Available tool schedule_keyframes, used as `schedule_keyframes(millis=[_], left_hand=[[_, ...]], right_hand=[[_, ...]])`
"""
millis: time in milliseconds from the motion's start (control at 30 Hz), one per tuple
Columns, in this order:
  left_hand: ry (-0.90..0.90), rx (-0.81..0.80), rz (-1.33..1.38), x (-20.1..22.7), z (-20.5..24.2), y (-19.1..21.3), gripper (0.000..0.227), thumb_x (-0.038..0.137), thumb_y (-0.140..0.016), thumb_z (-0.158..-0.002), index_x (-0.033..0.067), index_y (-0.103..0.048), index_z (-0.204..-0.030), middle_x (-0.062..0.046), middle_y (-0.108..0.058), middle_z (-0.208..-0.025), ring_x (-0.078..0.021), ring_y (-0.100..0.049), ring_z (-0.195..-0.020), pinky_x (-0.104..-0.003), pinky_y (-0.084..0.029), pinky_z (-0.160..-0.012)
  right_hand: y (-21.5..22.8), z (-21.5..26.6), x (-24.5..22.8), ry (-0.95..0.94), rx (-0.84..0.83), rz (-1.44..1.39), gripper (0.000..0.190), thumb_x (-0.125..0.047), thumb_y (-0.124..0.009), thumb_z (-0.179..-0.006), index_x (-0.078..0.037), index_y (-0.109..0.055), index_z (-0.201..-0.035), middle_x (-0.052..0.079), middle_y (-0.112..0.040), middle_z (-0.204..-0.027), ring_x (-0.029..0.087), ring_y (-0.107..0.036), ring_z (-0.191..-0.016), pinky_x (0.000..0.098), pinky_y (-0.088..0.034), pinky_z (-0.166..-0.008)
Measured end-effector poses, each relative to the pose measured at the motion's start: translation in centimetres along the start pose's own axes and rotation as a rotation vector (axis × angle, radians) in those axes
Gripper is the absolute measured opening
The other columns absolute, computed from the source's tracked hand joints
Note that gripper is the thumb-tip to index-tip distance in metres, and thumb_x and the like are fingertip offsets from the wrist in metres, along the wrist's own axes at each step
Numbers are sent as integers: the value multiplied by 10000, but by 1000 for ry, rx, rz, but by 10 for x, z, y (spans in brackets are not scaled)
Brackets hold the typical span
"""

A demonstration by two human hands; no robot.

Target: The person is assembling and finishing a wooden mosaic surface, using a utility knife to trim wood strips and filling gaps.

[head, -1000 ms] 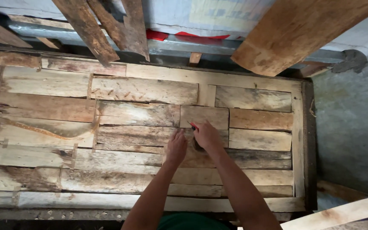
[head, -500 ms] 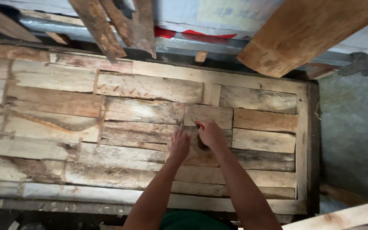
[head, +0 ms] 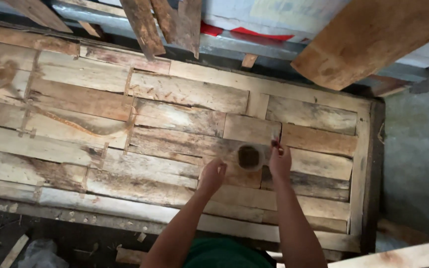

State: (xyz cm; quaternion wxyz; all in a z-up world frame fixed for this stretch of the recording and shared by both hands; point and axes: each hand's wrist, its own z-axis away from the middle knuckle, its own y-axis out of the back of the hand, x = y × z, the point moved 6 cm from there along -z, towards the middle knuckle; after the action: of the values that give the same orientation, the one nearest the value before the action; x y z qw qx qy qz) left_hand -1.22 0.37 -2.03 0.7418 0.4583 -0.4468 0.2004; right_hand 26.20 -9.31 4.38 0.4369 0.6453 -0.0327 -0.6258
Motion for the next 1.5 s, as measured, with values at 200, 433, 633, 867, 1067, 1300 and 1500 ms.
schedule_keyframes(millis=[200,433,633,867,1067,1300,1500], left_hand=[[-130,-96,-264,34,40,8,145,211,-677,-930,91,-664,-1011,-137,-644,-1248,-384,-504,-1299,-553,-397,-1029],[-338,18,-306,12,48,-3,320,154,-675,-889,-19,-616,-1153,-240,-472,-1532,-429,-356,-1466,-571,-248,-1198],[-278,17,-290,2,56,0,263,157,-685,-916,-3,-636,-1120,-252,-433,-1553,-465,-329,-1485,-579,-252,-1226],[-182,105,-253,0,59,14,211,136,-697,-898,-8,-651,-1044,-304,-294,-1608,-524,-213,-1506,-606,-234,-1190],[-236,99,-167,9,64,23,152,100,-684,-914,-8,-633,-1009,-342,-289,-1608,-540,-214,-1519,-562,-269,-1216],[-293,40,-213,-14,60,17,186,113,-692,-908,-24,-622,-1011,-360,-303,-1590,-552,-230,-1503,-571,-267,-1213],[-293,-17,-300,-12,60,13,193,139,-677,-928,-24,-629,-1018,-339,-304,-1607,-536,-248,-1511,-591,-267,-1222]], right_hand=[[10,28,74,-92,96,57,316,-262,-611,-1019,-37,-585,-1239,161,-679,-1044,318,-668,-926,455,-518,-822],[5,51,109,40,90,49,251,-198,-625,-1016,-23,-592,-1194,174,-679,-1075,339,-671,-962,451,-525,-850],[4,72,101,149,113,76,268,-162,-652,-972,-24,-615,-1199,197,-689,-1095,366,-686,-1002,461,-534,-866],[1,77,115,73,71,125,291,-229,-656,-992,-20,-605,-1190,205,-673,-1082,398,-661,-991,493,-517,-848],[-1,79,124,160,108,180,293,-198,-692,-959,-24,-619,-1183,208,-685,-1076,405,-658,-1004,495,-518,-871],[-2,81,122,99,84,206,302,-219,-698,-955,-40,-638,-1191,200,-704,-1063,391,-683,-991,485,-531,-870],[-4,76,127,164,96,246,309,-221,-718,-941,-49,-652,-1190,204,-698,-1066,397,-675,-992,481,-532,-865]])
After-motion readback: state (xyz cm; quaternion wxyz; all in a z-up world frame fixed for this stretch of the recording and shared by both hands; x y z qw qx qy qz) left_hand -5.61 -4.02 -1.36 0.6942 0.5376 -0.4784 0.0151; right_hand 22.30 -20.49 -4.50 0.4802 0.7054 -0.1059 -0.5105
